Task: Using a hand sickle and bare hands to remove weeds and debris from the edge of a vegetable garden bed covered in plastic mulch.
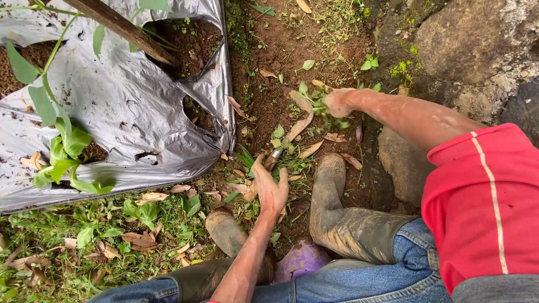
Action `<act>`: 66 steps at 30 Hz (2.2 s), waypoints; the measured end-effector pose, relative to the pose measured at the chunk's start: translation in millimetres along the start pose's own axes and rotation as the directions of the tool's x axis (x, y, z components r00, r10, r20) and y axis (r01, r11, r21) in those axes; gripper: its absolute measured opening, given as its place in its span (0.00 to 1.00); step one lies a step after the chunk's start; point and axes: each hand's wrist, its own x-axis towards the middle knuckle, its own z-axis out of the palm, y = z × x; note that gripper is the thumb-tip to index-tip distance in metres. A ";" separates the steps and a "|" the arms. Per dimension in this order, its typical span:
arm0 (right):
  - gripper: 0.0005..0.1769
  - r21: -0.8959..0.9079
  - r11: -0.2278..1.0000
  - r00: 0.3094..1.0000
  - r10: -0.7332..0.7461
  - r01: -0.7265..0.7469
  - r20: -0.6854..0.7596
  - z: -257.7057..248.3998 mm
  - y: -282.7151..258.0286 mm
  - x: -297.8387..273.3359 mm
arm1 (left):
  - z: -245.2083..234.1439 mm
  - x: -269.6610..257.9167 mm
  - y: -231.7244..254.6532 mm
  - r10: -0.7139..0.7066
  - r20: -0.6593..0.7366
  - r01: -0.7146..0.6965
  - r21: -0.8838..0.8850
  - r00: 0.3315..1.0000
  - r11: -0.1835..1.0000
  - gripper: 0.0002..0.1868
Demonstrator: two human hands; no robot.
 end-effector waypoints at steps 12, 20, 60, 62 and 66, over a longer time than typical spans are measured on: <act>0.19 -0.375 0.804 0.882 0.461 -0.462 -0.098 -76.3 76.5 -48.8 | 5.2 -1.0 -27.8 0.110 -0.054 -0.107 0.041 0.993 0.993 0.40; 0.11 -0.532 0.786 0.944 0.319 -0.314 -0.087 -79.1 67.9 -60.1 | 9.8 2.8 -24.3 0.172 -0.076 -0.170 0.041 0.982 0.985 0.43; 0.17 -0.431 0.861 0.950 0.312 -0.270 0.029 40.8 25.9 48.6 | 3.8 3.0 -12.8 0.006 -0.012 -0.006 -0.002 1.000 1.000 0.38; 0.17 -0.371 0.892 0.958 0.287 -0.259 0.021 43.9 30.5 53.7 | 2.0 0.7 -9.1 -0.006 -0.014 0.006 0.007 1.000 1.000 0.37; 0.16 -0.409 0.893 0.977 0.212 -0.189 0.011 25.9 23.4 41.8 | 1.9 -0.4 -9.7 -0.016 -0.008 0.016 0.003 1.000 1.000 0.37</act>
